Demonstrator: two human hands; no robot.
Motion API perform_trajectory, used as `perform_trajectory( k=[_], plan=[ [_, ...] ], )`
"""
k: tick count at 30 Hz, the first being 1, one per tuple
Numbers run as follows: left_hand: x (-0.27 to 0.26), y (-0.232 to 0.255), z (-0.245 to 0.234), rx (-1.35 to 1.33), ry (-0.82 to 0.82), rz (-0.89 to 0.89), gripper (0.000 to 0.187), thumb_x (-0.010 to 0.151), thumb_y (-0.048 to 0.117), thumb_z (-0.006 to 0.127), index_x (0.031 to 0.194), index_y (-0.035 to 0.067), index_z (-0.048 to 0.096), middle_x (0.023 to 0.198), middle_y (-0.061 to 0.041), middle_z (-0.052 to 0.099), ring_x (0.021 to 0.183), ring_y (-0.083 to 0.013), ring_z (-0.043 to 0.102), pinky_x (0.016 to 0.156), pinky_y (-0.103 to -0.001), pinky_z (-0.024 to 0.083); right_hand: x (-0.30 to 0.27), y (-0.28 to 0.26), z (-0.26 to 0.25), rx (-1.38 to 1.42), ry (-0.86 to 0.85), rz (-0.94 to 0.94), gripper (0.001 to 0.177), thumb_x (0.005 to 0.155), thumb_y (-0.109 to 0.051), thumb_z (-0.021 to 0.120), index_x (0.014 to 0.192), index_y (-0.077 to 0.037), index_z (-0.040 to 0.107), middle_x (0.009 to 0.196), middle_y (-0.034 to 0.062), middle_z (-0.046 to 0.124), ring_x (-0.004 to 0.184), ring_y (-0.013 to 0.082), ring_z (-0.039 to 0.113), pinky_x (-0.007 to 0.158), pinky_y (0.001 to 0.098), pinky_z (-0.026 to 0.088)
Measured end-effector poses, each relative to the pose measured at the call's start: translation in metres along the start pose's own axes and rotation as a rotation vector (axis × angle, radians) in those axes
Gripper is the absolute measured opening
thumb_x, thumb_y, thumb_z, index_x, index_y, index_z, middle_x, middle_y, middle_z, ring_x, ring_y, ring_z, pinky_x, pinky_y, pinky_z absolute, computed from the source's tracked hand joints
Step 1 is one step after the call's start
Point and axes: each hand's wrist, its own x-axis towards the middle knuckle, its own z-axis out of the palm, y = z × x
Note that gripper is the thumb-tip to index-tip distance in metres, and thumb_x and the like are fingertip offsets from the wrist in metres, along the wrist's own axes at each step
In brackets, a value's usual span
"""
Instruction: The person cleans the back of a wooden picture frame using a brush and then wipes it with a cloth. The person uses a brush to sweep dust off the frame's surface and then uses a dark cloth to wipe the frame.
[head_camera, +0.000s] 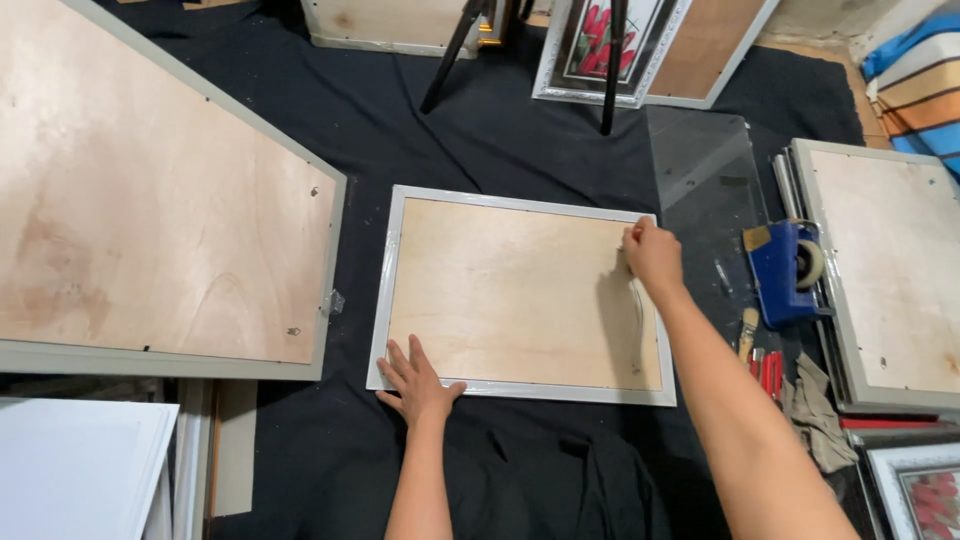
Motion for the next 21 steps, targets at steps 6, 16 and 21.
perform_trajectory(
  k=[6,16,21],
  plan=[
    [-0.008,0.009,-0.012,0.060,-0.034,-0.027,0.125,0.082,0.040,0.087,0.166,0.023,-0.003,0.172,-0.012,-0.017,0.156,-0.0422,-0.015,0.117,-0.074,0.004,-0.023,-0.158,0.054,0.098,-0.030,-0.307,0.022,0.098,-0.025,0.057,0.101,-0.003,0.062,0.086,0.0249,0.072,0.086,0.0466,0.073,0.078,0.0570,0.058],
    [0.007,0.005,0.006,0.239,0.018,-0.066,0.134,0.080,0.057,0.087,0.164,0.022,-0.012,0.172,-0.011,-0.022,0.157,-0.0441,-0.014,0.116,-0.072,0.015,-0.034,-0.324,0.023,1.391,-0.417,0.034,0.020,0.095,-0.025,0.063,0.091,-0.005,0.061,0.089,0.0125,0.067,0.083,0.0220,0.075,0.084,0.0323,0.067],
    [0.004,0.007,0.003,0.231,-0.016,-0.064,0.134,0.082,0.058,0.085,0.164,0.020,-0.014,0.171,-0.013,-0.023,0.156,-0.0447,-0.017,0.117,-0.072,0.013,0.006,-0.268,0.074,1.355,-0.305,0.115,0.018,0.095,-0.023,0.067,0.091,-0.006,0.063,0.085,0.0150,0.068,0.073,0.0206,0.076,0.071,0.0288,0.068]
  ],
)
